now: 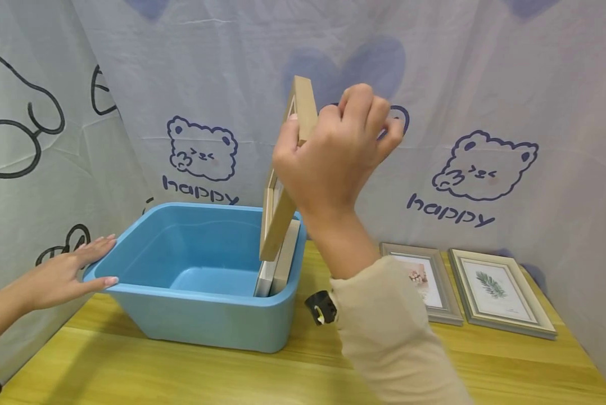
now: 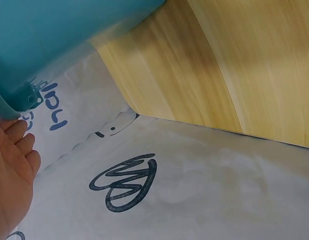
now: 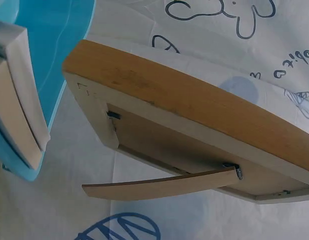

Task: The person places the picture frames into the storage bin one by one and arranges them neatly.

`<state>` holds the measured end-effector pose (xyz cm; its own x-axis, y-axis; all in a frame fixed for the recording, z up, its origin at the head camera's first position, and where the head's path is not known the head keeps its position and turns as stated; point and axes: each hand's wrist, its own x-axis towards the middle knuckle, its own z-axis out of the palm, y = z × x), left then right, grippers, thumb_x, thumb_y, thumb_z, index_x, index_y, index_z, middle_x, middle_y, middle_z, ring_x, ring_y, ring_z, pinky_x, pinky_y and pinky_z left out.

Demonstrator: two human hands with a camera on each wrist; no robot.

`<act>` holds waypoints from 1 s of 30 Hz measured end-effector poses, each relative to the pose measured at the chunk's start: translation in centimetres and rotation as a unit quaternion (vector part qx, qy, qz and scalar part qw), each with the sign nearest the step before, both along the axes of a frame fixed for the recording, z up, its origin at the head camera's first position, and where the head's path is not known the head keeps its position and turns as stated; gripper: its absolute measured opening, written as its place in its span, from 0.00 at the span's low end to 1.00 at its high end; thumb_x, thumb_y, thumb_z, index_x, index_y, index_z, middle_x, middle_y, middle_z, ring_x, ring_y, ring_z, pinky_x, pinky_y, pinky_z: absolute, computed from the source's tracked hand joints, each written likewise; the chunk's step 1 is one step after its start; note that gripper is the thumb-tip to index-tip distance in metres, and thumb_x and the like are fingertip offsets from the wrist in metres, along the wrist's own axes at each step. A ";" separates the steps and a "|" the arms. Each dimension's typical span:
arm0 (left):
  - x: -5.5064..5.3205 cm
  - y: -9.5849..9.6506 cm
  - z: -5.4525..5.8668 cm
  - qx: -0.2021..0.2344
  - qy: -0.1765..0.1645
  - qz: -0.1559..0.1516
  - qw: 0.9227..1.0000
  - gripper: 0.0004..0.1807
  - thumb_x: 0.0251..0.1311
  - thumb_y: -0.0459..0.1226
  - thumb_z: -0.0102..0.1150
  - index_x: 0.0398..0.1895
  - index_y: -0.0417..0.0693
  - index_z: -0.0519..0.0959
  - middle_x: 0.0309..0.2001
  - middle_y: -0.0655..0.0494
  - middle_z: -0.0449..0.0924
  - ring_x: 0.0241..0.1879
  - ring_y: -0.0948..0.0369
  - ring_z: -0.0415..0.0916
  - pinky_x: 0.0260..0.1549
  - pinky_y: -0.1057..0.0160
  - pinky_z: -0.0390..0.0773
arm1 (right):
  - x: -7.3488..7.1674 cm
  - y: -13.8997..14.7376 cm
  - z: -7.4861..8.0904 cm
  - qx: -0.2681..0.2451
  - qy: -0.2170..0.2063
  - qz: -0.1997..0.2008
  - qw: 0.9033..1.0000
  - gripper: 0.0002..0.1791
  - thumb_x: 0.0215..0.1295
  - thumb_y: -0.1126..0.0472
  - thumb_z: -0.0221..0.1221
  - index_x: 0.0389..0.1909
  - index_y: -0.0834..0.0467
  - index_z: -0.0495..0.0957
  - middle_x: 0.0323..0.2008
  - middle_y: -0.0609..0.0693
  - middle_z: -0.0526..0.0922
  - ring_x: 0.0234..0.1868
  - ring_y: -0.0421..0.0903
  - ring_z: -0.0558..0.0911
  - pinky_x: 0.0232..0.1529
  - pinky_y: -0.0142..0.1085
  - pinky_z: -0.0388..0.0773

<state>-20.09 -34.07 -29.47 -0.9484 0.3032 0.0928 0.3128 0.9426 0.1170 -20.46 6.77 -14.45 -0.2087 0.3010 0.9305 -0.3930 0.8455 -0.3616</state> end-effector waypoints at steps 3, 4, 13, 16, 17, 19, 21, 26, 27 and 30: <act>0.0 0.0 0.1 -0.005 0.000 -0.001 1.000 0.47 0.55 0.56 0.55 0.68 0.33 0.55 0.67 0.31 0.54 0.64 0.32 0.54 0.53 0.28 0.58 | -0.1 -0.7 0.0 -0.001 -0.002 0.010 1.000 0.22 0.53 0.52 0.54 0.13 0.67 0.74 0.34 0.61 0.70 0.43 0.58 0.64 0.54 0.49 0.52; 0.0 -0.1 0.1 -0.005 0.000 -0.001 1.000 0.47 0.55 0.56 0.55 0.68 0.33 0.55 0.67 0.30 0.54 0.64 0.32 0.55 0.53 0.28 0.58 | -0.1 -0.9 -0.1 0.001 -0.002 0.014 1.000 0.22 0.53 0.52 0.54 0.13 0.67 0.75 0.34 0.61 0.70 0.43 0.58 0.65 0.55 0.49 0.52; -0.1 -0.1 0.4 -0.008 0.001 -0.001 1.000 0.46 0.55 0.56 0.54 0.68 0.33 0.55 0.67 0.30 0.54 0.63 0.31 0.55 0.53 0.28 0.58 | -0.4 -3.3 -0.9 0.017 -0.028 0.045 0.998 0.20 0.55 0.53 0.53 0.15 0.66 0.75 0.35 0.60 0.72 0.43 0.57 0.67 0.50 0.52 0.55; -0.1 -0.2 0.5 -0.005 0.001 0.000 1.000 0.46 0.55 0.56 0.54 0.68 0.33 0.56 0.67 0.30 0.54 0.63 0.31 0.55 0.54 0.28 0.57 | -0.6 -3.9 -1.5 0.014 -0.037 0.048 0.998 0.20 0.54 0.53 0.54 0.14 0.65 0.74 0.35 0.59 0.73 0.43 0.57 0.67 0.49 0.52 0.56; -0.1 -0.2 0.4 -0.005 0.001 0.001 1.000 0.46 0.56 0.56 0.54 0.68 0.33 0.56 0.67 0.30 0.54 0.63 0.31 0.55 0.54 0.28 0.57 | -0.7 -4.1 -1.8 0.014 -0.040 0.048 0.998 0.20 0.54 0.53 0.54 0.14 0.65 0.75 0.35 0.59 0.73 0.44 0.56 0.68 0.49 0.52 0.56; 0.0 -0.2 0.4 -0.002 0.001 0.001 1.000 0.46 0.55 0.56 0.55 0.68 0.33 0.55 0.67 0.30 0.54 0.63 0.31 0.55 0.54 0.28 0.57 | -0.8 -4.5 -2.4 0.013 -0.045 0.049 0.998 0.20 0.53 0.53 0.55 0.13 0.64 0.75 0.35 0.58 0.73 0.43 0.56 0.68 0.50 0.52 0.57; 0.0 -0.2 0.4 0.000 0.000 0.002 1.000 0.46 0.55 0.56 0.55 0.68 0.33 0.55 0.67 0.30 0.54 0.63 0.31 0.55 0.54 0.28 0.57 | -0.9 -4.9 -3.0 0.016 -0.048 0.044 0.998 0.19 0.53 0.53 0.55 0.14 0.64 0.75 0.34 0.58 0.73 0.42 0.56 0.68 0.49 0.52 0.58; 0.0 -0.2 0.3 0.005 -0.003 0.002 1.000 0.47 0.55 0.56 0.55 0.68 0.33 0.55 0.67 0.31 0.54 0.64 0.32 0.55 0.55 0.29 0.57 | -1.5 -5.6 -4.7 0.036 -0.046 0.031 0.998 0.19 0.53 0.53 0.55 0.14 0.64 0.75 0.32 0.57 0.74 0.41 0.54 0.69 0.49 0.52 0.58; 0.0 -0.2 0.2 0.005 -0.003 0.001 1.000 0.47 0.56 0.56 0.55 0.68 0.33 0.55 0.68 0.31 0.54 0.64 0.32 0.54 0.55 0.29 0.57 | -1.6 -5.7 -5.0 0.038 -0.047 0.031 0.998 0.18 0.53 0.53 0.55 0.14 0.63 0.75 0.32 0.57 0.74 0.40 0.54 0.69 0.49 0.52 0.58; 0.1 -0.2 0.2 0.009 -0.004 0.001 1.000 0.47 0.56 0.56 0.55 0.69 0.33 0.54 0.68 0.31 0.54 0.64 0.32 0.54 0.55 0.29 0.57 | -1.9 -5.8 -6.0 0.034 -0.053 0.039 0.997 0.18 0.52 0.54 0.56 0.12 0.63 0.74 0.31 0.56 0.73 0.40 0.54 0.68 0.48 0.52 0.57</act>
